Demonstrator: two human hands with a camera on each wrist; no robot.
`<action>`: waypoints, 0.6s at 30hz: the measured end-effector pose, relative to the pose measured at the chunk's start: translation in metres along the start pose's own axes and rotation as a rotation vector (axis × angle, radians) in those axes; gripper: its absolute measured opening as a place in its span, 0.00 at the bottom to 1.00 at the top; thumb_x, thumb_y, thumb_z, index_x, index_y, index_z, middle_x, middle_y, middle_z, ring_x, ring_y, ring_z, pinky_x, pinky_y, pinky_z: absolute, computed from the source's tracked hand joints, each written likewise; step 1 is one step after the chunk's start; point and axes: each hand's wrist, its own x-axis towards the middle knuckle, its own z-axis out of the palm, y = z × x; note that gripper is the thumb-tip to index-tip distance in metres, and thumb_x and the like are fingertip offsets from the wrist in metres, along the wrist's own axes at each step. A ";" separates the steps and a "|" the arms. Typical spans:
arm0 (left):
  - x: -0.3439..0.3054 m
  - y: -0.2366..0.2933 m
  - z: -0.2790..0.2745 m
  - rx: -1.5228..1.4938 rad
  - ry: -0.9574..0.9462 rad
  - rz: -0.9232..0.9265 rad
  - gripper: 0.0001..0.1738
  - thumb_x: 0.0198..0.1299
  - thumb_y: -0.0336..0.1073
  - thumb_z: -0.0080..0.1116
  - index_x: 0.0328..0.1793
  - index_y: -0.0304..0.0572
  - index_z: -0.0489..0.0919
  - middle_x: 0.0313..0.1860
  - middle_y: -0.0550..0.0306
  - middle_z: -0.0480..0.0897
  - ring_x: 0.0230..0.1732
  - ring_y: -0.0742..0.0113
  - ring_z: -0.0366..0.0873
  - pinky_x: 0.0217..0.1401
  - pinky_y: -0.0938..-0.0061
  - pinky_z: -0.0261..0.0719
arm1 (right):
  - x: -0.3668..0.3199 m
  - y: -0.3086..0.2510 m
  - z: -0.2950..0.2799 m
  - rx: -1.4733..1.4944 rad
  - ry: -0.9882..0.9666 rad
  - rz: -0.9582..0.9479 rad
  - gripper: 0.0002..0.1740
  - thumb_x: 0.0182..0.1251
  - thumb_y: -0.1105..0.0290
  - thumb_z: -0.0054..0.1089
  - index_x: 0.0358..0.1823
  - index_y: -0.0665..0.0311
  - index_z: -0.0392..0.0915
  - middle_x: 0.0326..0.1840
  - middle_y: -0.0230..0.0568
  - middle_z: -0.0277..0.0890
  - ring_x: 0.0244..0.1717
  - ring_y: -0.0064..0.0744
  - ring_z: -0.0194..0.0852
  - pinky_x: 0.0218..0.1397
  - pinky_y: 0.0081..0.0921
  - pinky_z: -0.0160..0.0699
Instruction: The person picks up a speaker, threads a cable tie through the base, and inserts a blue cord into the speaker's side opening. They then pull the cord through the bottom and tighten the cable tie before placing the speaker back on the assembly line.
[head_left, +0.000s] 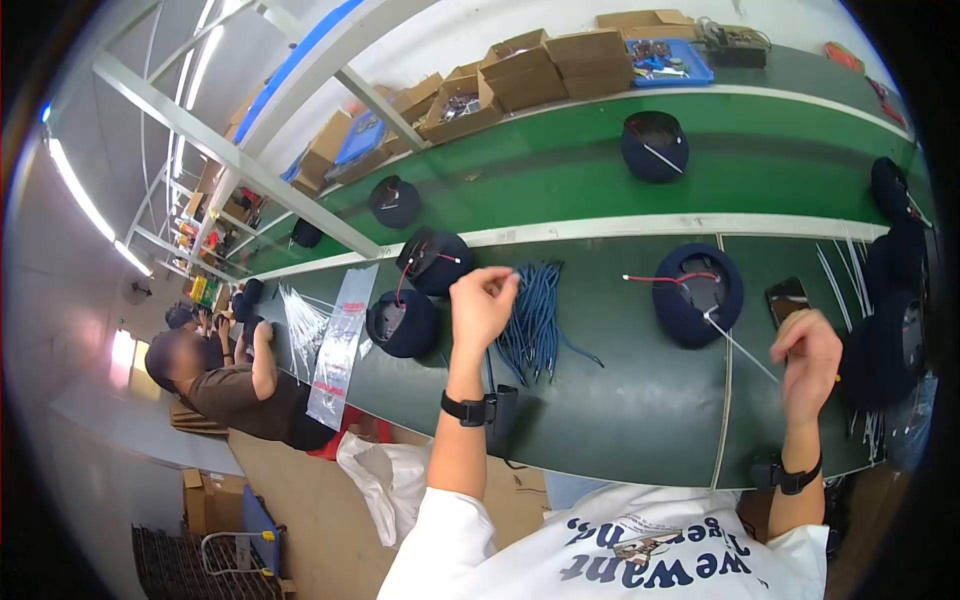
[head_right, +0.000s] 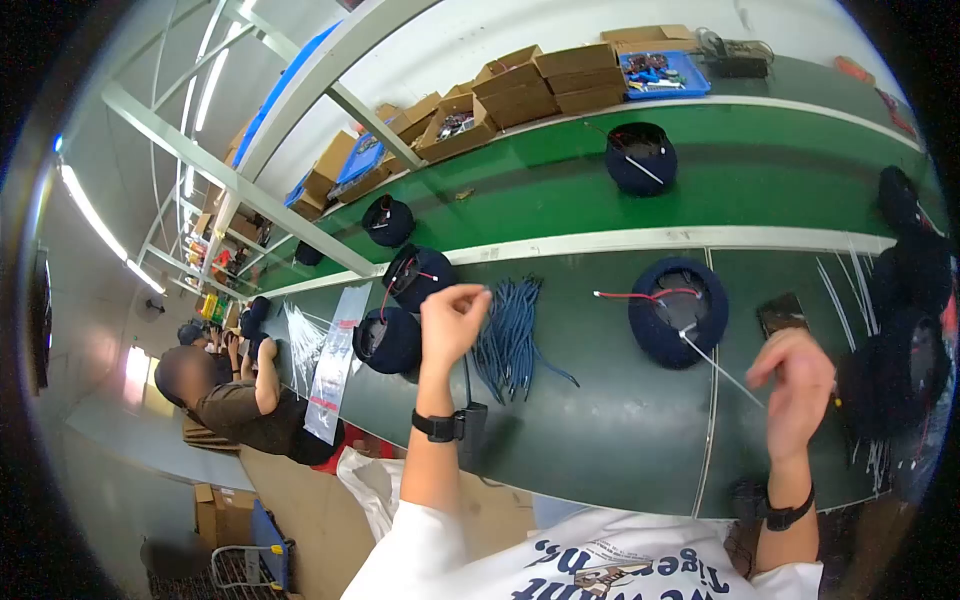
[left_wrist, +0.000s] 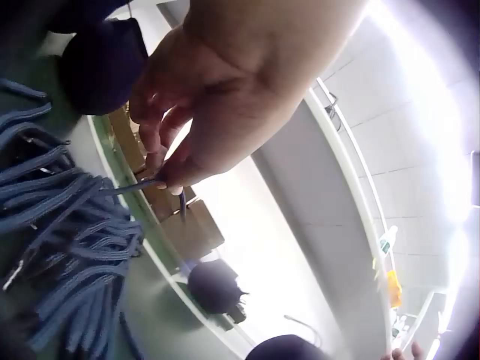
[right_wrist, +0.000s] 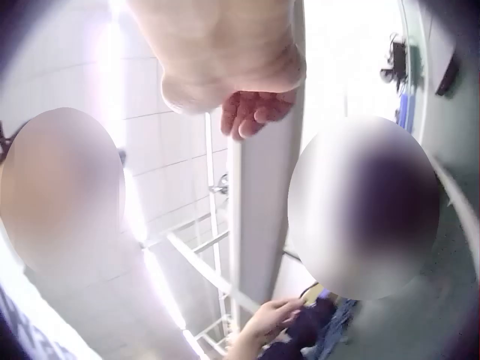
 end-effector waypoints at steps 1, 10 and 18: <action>-0.002 0.007 -0.002 -0.108 -0.006 -0.063 0.10 0.66 0.32 0.75 0.47 0.31 0.91 0.34 0.57 0.91 0.36 0.76 0.85 0.42 0.80 0.83 | -0.004 -0.022 0.022 -0.080 -0.101 0.078 0.28 0.85 0.58 0.49 0.25 0.68 0.79 0.23 0.41 0.78 0.23 0.28 0.75 0.28 0.24 0.72; -0.058 0.125 0.073 -0.865 -0.616 0.002 0.08 0.74 0.32 0.68 0.51 0.35 0.84 0.41 0.56 0.90 0.35 0.74 0.87 0.35 0.80 0.83 | 0.004 0.010 0.123 0.668 0.073 0.411 0.23 0.92 0.57 0.44 0.73 0.66 0.69 0.72 0.50 0.75 0.77 0.41 0.72 0.78 0.43 0.73; -0.045 0.159 0.124 -1.084 -0.629 -0.033 0.12 0.80 0.37 0.60 0.52 0.32 0.83 0.40 0.50 0.88 0.35 0.68 0.88 0.25 0.77 0.83 | 0.032 0.015 0.073 0.674 0.195 0.227 0.12 0.87 0.70 0.55 0.64 0.63 0.70 0.56 0.41 0.80 0.49 0.31 0.85 0.57 0.33 0.86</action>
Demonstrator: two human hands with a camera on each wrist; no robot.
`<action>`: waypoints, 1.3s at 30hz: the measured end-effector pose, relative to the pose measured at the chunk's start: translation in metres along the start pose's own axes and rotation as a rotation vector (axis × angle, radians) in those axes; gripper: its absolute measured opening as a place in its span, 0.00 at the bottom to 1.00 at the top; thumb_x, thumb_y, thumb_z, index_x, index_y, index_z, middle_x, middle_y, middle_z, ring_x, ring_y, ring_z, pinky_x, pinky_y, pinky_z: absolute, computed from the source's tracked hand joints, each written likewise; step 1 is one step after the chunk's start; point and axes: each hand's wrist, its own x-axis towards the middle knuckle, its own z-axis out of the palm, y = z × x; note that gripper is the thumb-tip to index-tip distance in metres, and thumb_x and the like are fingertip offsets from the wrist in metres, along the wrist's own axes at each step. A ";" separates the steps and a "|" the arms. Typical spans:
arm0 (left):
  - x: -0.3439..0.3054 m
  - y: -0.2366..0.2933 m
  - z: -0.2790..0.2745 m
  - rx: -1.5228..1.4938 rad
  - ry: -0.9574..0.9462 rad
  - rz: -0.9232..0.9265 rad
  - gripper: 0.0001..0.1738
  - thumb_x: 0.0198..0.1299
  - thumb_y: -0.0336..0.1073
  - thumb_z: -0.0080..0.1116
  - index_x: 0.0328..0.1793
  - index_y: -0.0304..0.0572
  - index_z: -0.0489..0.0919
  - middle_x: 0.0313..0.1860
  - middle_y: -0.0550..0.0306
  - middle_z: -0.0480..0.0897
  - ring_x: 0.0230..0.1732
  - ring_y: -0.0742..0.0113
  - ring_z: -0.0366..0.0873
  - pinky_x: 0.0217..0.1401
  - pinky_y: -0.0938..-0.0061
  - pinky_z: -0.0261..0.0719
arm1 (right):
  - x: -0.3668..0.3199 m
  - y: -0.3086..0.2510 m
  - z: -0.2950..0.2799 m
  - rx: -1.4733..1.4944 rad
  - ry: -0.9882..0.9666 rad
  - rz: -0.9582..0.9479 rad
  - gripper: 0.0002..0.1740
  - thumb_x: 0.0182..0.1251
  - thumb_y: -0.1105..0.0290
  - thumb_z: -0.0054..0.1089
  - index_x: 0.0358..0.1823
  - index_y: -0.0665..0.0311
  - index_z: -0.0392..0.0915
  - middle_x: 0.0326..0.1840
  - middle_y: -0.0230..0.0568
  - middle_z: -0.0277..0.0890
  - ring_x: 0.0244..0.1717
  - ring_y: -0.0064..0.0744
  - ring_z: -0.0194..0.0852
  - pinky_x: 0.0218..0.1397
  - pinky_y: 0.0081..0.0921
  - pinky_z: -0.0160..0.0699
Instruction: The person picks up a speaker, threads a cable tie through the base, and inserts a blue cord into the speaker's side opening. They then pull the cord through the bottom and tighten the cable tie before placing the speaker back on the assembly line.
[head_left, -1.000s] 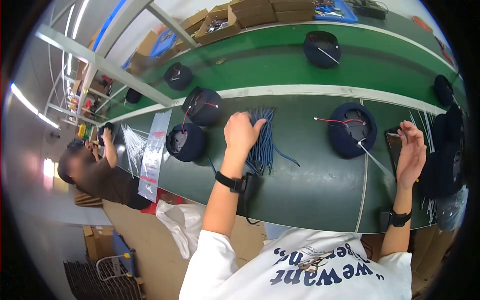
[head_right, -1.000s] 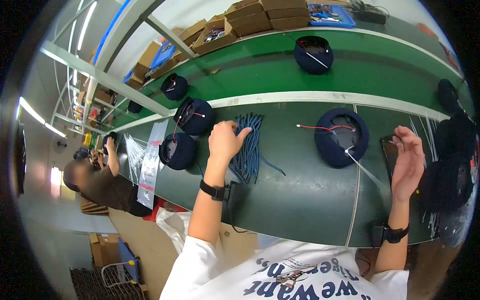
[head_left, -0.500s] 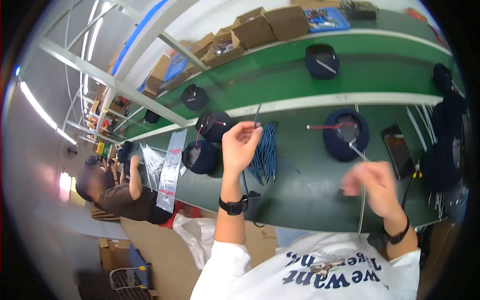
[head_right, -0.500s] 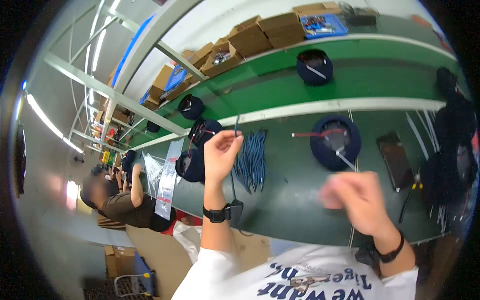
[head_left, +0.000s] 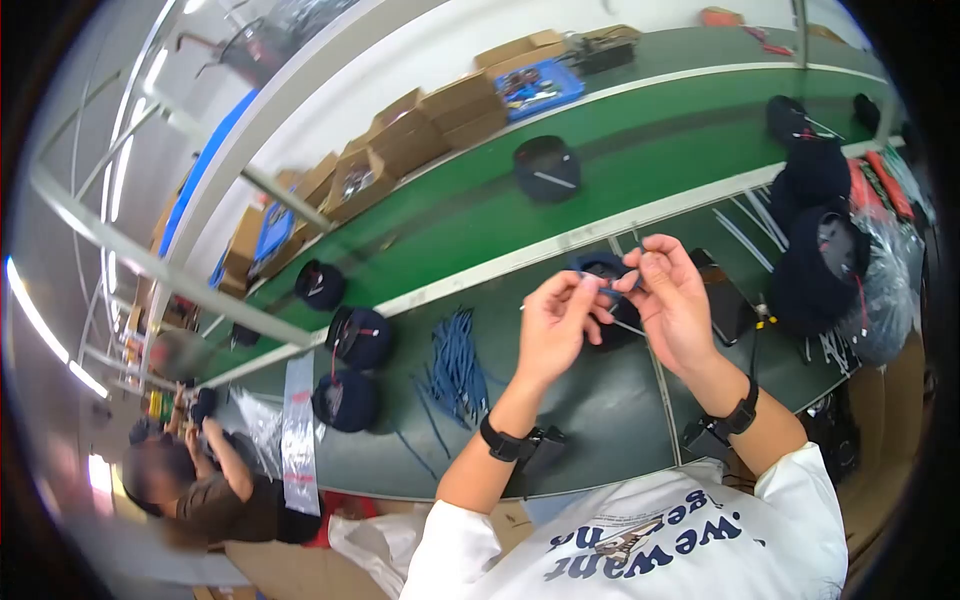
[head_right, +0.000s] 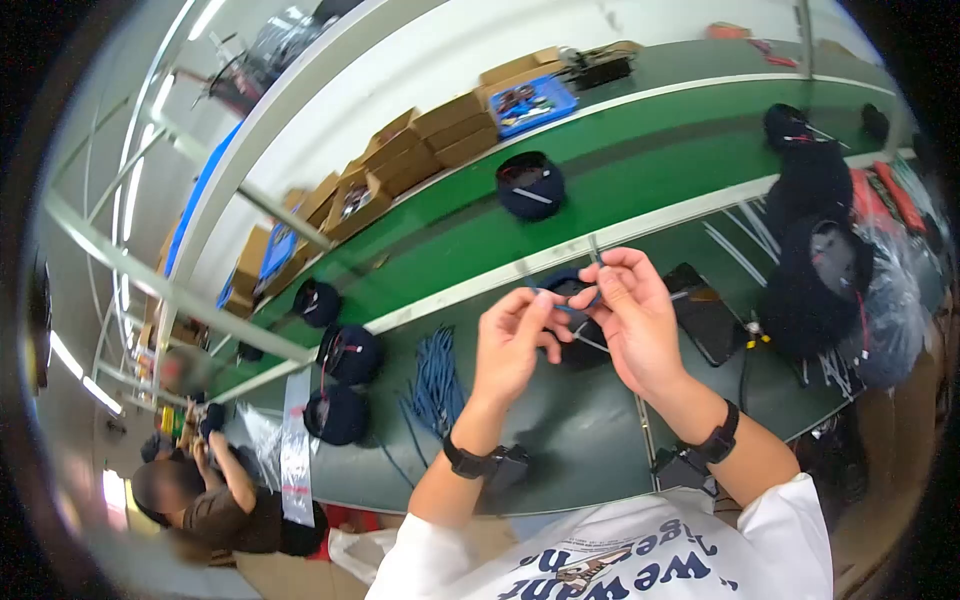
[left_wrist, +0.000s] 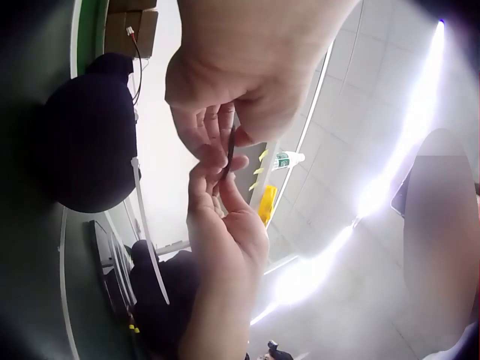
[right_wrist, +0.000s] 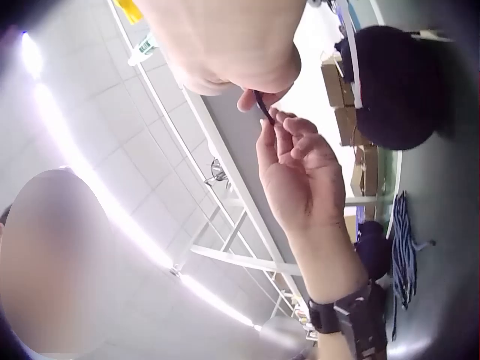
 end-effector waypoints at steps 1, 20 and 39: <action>0.004 0.001 0.001 -0.013 0.023 0.015 0.12 0.80 0.37 0.60 0.53 0.32 0.83 0.40 0.50 0.87 0.35 0.68 0.87 0.25 0.77 0.83 | 0.002 -0.004 -0.002 -0.059 -0.019 -0.017 0.15 0.87 0.70 0.54 0.67 0.62 0.67 0.56 0.42 0.81 0.46 0.29 0.85 0.55 0.31 0.85; 0.017 -0.013 -0.019 0.627 0.013 0.347 0.09 0.56 0.27 0.81 0.41 0.35 0.91 0.38 0.58 0.86 0.30 0.78 0.77 0.27 0.82 0.71 | -0.001 0.015 -0.021 -0.443 -0.187 0.019 0.07 0.79 0.78 0.63 0.54 0.70 0.82 0.55 0.41 0.81 0.62 0.26 0.78 0.67 0.28 0.79; 0.023 -0.058 -0.053 0.603 -0.451 0.170 0.75 0.18 0.44 0.96 0.82 0.45 0.67 0.85 0.32 0.65 0.82 0.38 0.70 0.82 0.49 0.72 | -0.021 -0.053 -0.018 -1.294 -0.202 0.025 0.03 0.63 0.76 0.68 0.37 0.67 0.84 0.35 0.48 0.86 0.35 0.52 0.86 0.38 0.40 0.82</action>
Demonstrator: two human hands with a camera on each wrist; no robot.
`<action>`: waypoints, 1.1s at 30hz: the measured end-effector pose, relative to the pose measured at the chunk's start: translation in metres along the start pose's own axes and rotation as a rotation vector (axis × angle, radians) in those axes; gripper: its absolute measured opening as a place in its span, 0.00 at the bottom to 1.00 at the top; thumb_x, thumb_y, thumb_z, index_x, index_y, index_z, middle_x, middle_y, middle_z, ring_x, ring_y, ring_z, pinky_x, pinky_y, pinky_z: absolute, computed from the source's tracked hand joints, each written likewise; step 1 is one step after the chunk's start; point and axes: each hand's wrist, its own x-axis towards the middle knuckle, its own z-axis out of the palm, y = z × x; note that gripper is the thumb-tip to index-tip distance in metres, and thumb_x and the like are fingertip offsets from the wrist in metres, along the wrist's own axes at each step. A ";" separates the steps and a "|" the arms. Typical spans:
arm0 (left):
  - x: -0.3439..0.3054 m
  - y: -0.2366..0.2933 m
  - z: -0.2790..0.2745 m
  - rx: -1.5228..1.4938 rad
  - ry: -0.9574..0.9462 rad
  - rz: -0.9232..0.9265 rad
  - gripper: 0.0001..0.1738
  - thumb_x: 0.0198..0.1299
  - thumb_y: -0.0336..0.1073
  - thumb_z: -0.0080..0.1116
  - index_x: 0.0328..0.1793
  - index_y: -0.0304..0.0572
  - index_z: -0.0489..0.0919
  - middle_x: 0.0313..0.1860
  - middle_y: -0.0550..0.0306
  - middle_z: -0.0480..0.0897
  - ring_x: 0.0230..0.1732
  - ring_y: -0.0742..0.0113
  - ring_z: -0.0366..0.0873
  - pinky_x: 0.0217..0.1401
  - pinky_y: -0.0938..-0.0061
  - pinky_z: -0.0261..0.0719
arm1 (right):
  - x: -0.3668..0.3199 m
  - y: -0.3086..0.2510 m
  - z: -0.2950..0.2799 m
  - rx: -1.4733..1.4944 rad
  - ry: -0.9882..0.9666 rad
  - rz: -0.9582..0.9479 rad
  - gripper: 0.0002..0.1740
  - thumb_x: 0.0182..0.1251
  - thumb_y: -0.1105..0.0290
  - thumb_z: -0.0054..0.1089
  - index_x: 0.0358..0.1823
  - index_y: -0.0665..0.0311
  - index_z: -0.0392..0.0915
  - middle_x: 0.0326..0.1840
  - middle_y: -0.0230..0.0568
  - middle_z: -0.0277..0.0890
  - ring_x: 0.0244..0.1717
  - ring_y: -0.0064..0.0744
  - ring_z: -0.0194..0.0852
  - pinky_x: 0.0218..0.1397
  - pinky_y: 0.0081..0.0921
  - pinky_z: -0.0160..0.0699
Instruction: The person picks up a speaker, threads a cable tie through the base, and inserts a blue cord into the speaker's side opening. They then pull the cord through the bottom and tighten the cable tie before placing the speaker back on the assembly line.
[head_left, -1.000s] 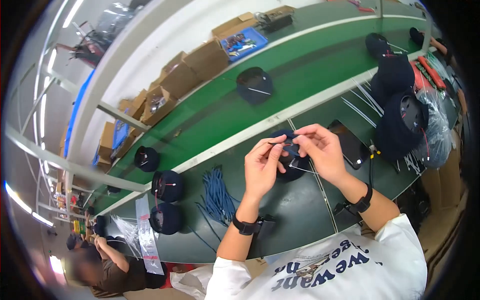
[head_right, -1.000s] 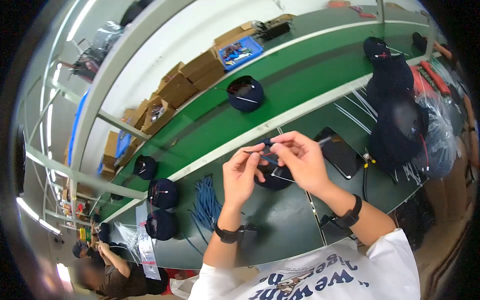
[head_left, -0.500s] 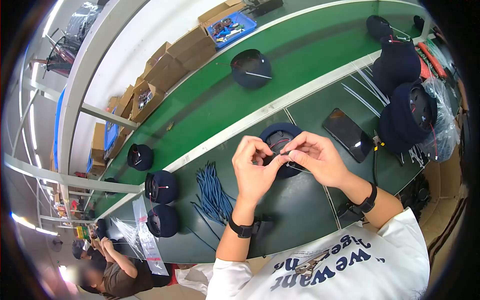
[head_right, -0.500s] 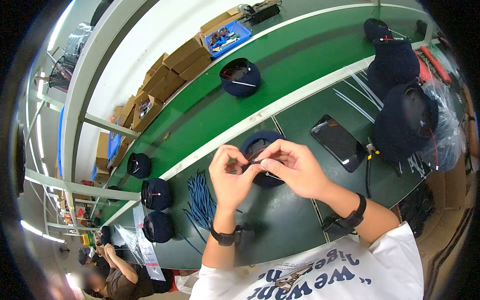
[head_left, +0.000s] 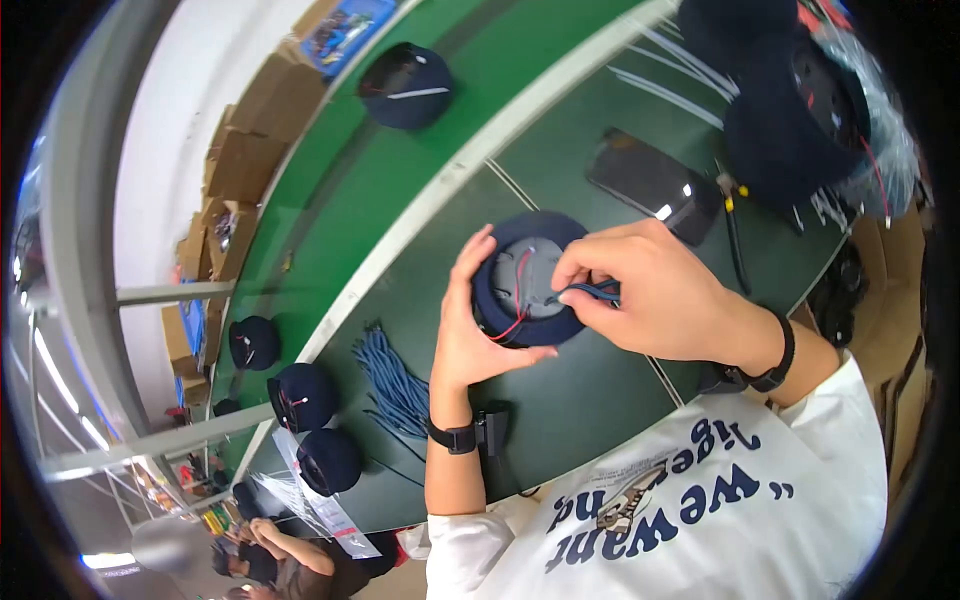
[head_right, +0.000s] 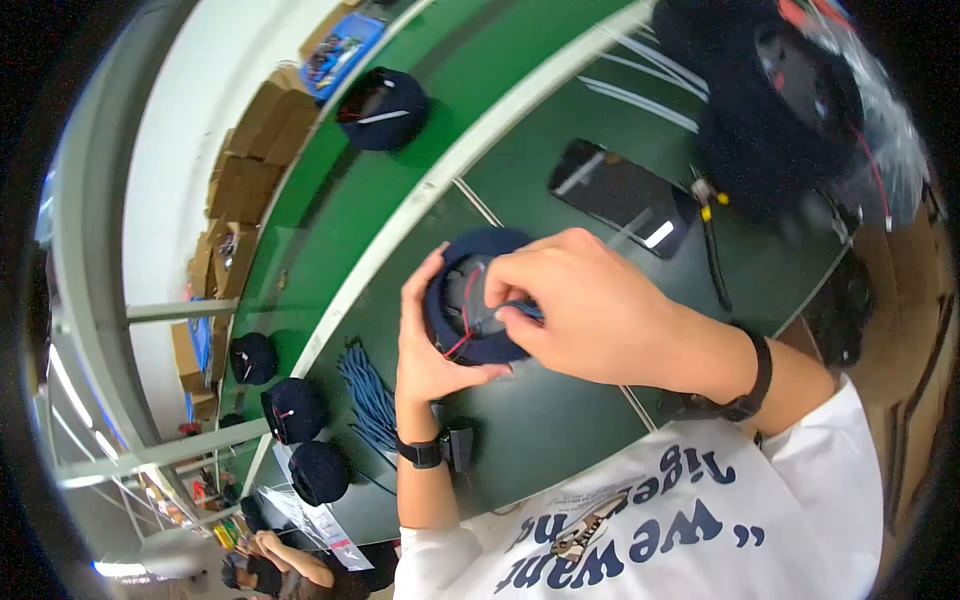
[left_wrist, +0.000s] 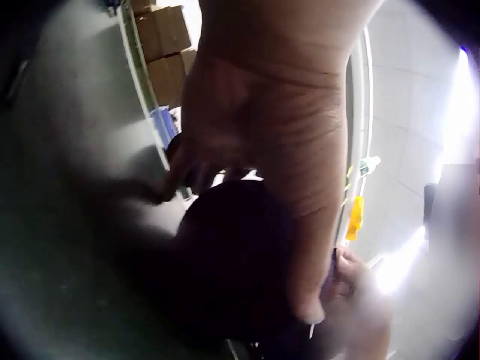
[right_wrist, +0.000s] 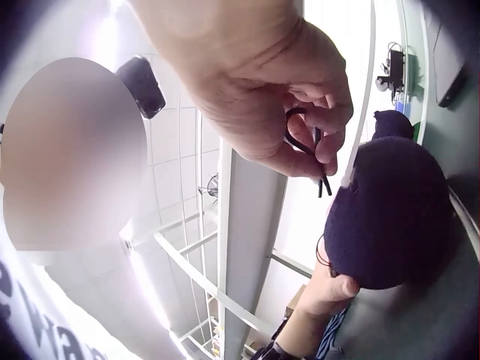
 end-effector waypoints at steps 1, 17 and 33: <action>0.000 -0.002 0.003 0.066 0.010 0.070 0.74 0.21 0.45 0.96 0.82 0.45 0.67 0.84 0.31 0.66 0.80 0.37 0.72 0.81 0.46 0.74 | -0.004 0.001 0.003 -0.002 0.007 -0.015 0.03 0.63 0.76 0.66 0.35 0.66 0.81 0.34 0.49 0.85 0.36 0.57 0.85 0.38 0.45 0.83; -0.019 -0.010 0.042 0.437 0.335 0.387 0.48 0.45 0.56 0.89 0.72 0.68 0.73 0.81 0.29 0.61 0.80 0.28 0.65 0.77 0.38 0.73 | -0.033 0.018 0.029 -0.111 -0.028 0.075 0.08 0.61 0.78 0.72 0.42 0.62 0.87 0.35 0.41 0.88 0.29 0.44 0.87 0.32 0.35 0.86; -0.021 -0.007 0.044 0.420 0.367 0.377 0.50 0.41 0.49 0.93 0.71 0.70 0.74 0.81 0.31 0.60 0.79 0.30 0.65 0.77 0.40 0.74 | -0.042 0.018 0.050 0.170 0.214 0.263 0.05 0.64 0.77 0.71 0.41 0.65 0.88 0.35 0.47 0.88 0.31 0.43 0.89 0.34 0.35 0.84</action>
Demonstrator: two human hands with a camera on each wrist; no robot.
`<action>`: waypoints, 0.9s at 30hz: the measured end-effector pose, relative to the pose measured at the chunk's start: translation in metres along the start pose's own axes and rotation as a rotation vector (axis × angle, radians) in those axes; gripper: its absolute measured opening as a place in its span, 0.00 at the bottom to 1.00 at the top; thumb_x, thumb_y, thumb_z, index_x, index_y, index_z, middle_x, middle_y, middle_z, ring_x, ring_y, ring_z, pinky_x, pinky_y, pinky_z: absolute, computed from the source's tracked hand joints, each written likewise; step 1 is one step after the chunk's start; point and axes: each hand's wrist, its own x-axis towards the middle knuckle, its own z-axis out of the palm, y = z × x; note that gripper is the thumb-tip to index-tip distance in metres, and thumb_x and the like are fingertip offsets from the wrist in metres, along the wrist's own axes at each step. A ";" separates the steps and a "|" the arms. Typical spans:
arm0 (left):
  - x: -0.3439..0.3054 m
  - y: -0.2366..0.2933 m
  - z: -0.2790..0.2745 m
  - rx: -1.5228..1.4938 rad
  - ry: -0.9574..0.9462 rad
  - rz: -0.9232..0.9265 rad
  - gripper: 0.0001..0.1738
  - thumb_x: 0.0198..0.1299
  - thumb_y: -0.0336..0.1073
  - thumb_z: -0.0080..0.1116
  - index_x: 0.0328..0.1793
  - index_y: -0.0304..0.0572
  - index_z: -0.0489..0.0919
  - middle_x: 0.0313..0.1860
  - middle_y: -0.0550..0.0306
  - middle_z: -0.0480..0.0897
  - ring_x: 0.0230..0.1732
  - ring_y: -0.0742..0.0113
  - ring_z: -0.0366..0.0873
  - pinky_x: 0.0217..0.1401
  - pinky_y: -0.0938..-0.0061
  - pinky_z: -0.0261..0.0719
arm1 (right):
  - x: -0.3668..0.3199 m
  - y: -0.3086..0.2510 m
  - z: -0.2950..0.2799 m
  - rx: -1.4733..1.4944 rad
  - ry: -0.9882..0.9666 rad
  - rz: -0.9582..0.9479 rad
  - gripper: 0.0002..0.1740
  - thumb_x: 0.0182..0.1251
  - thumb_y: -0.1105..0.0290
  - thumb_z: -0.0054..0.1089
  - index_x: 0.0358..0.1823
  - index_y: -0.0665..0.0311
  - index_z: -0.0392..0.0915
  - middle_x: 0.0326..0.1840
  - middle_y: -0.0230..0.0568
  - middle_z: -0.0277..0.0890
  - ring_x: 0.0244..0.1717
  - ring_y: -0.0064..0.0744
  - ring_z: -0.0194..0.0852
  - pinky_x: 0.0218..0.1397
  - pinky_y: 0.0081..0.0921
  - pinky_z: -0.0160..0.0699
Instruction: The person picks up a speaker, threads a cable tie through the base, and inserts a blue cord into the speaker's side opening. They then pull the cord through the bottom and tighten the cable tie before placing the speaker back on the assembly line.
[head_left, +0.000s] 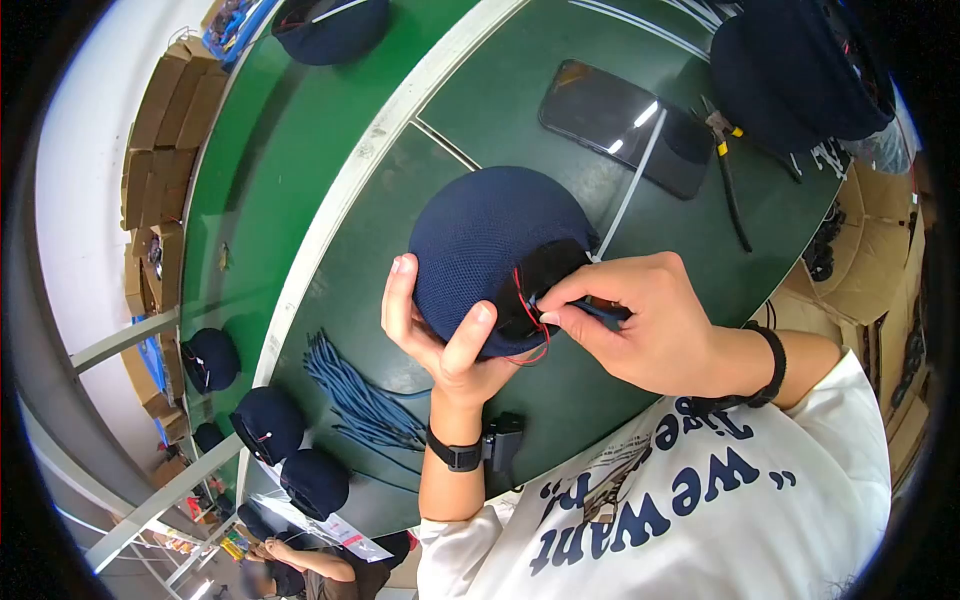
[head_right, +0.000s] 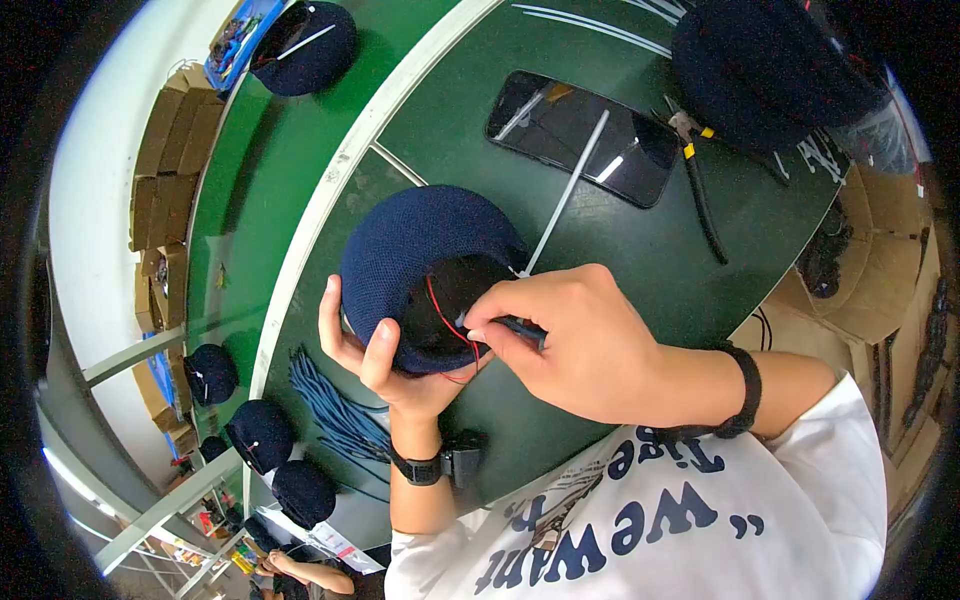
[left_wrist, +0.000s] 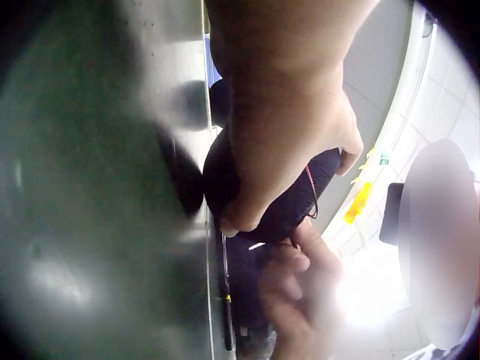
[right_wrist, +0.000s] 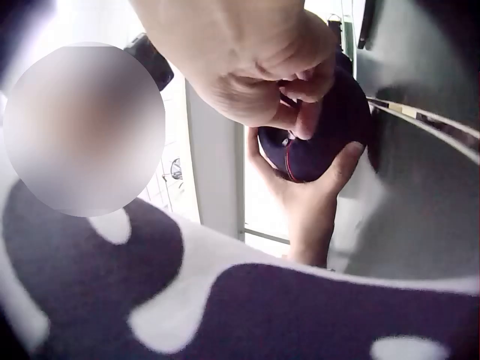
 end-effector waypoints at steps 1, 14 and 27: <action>0.000 0.001 0.001 0.002 0.005 -0.012 0.50 0.40 0.48 0.93 0.70 0.71 0.75 0.81 0.31 0.60 0.79 0.30 0.65 0.77 0.40 0.74 | 0.000 0.003 -0.001 -0.051 0.000 -0.048 0.05 0.64 0.77 0.71 0.41 0.64 0.88 0.34 0.47 0.88 0.32 0.45 0.89 0.35 0.36 0.85; 0.000 0.007 0.006 0.028 0.028 -0.030 0.52 0.38 0.47 0.94 0.70 0.73 0.72 0.81 0.33 0.57 0.79 0.30 0.65 0.75 0.41 0.77 | 0.000 -0.002 0.007 -0.043 -0.017 -0.016 0.03 0.67 0.78 0.66 0.39 0.66 0.80 0.31 0.51 0.84 0.33 0.55 0.87 0.35 0.46 0.82; 0.018 -0.002 -0.017 0.138 0.050 -0.094 0.74 0.31 0.51 0.94 0.84 0.51 0.56 0.82 0.35 0.61 0.81 0.35 0.64 0.84 0.41 0.63 | 0.029 -0.027 -0.064 -0.013 0.231 -0.020 0.07 0.74 0.71 0.69 0.43 0.69 0.87 0.28 0.34 0.82 0.25 0.15 0.77 0.25 0.19 0.70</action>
